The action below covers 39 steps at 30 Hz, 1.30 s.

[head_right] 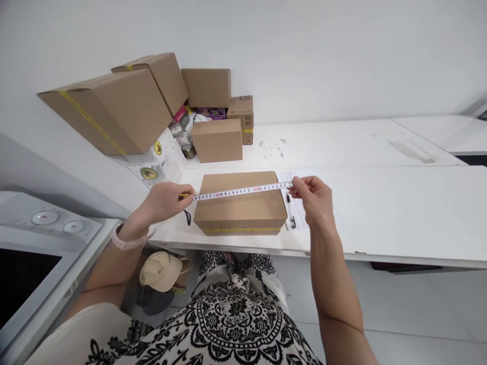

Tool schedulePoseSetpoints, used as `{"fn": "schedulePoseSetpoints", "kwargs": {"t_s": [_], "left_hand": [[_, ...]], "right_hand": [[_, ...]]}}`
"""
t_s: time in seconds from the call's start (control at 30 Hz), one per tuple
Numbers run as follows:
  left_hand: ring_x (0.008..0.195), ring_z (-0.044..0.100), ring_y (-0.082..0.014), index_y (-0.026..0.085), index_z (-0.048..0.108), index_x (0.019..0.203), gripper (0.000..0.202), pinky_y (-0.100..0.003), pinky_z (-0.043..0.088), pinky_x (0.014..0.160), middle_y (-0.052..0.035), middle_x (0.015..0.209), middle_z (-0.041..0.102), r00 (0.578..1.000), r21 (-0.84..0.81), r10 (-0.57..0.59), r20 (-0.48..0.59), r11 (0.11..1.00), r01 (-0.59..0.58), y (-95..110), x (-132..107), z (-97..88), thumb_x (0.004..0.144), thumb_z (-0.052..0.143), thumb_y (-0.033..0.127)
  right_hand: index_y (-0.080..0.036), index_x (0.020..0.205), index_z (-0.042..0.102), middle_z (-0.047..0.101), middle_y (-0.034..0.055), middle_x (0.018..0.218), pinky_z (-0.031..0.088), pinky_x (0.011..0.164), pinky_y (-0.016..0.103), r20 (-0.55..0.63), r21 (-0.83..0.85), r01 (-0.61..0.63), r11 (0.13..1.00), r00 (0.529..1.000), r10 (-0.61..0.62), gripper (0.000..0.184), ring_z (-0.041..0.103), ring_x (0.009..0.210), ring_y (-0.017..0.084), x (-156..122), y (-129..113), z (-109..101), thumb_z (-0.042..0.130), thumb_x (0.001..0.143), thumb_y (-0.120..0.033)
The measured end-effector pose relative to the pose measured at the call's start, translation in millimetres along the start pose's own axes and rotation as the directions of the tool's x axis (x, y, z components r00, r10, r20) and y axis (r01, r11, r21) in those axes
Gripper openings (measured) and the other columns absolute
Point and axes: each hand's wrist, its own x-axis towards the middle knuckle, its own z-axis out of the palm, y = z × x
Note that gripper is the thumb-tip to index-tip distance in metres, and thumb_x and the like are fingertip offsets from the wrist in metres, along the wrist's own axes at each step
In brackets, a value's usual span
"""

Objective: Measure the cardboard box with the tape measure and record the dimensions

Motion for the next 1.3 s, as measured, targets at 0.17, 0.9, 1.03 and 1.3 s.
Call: {"fn": "schedulePoseSetpoints", "kwargs": {"t_s": [0.17,0.9,1.03,1.3], "left_hand": [[0.071,0.059,-0.0177,0.019,0.069,0.102,0.028,-0.03,0.037,0.064,-0.0038,0.084,0.07,1.0,-0.416,0.013,0.01,0.909,-0.008,27.0,-54.2,12.5,0.09,0.048,0.033],[0.092,0.071,-0.022,0.023,0.04,0.13,0.084,-0.04,0.048,0.095,-0.007,0.105,0.064,0.831,-0.725,0.457,0.317,-0.448,0.523,119.9,-86.1,109.5,0.065,0.092,0.034],[0.085,0.066,-0.0169,0.023,0.044,0.127,0.089,-0.031,0.05,0.08,-0.0053,0.105,0.062,0.844,-0.754,0.385,0.374,-0.404,0.518,123.4,-79.0,110.5,0.056,0.097,0.032],[0.084,0.057,-0.0146,0.02,0.051,0.121,0.079,-0.029,0.048,0.076,-0.0021,0.099,0.057,0.905,-0.837,0.205,0.372,-0.348,0.423,136.5,-52.6,99.5,0.056,0.094,0.033]], "right_hand": [[-0.02,0.075,0.071,0.063,-0.0032,0.06,0.053,0.055,0.024,-0.028,0.217,0.117,0.969,0.993,-0.113,0.038,0.057,0.053,0.009,15.0,-45.2,7.2,0.096,0.053,-0.038],[-0.02,0.073,0.074,0.071,0.0034,0.071,0.047,0.059,0.03,0.721,-0.304,0.105,0.947,0.675,0.156,0.029,0.059,0.061,0.015,105.4,42.8,114.3,0.087,0.067,-0.045],[-0.019,0.071,0.073,0.07,0.0033,0.07,0.046,0.059,0.029,0.71,-0.322,0.11,0.94,0.685,0.163,0.031,0.058,0.062,0.015,102.9,38.5,115.4,0.088,0.063,-0.045],[-0.02,0.068,0.061,0.063,0.0006,0.064,0.039,0.056,0.028,0.702,-0.347,0.172,0.922,0.699,0.134,0.041,0.051,0.061,0.014,84.8,22.5,104.8,0.086,0.065,-0.052]]}}
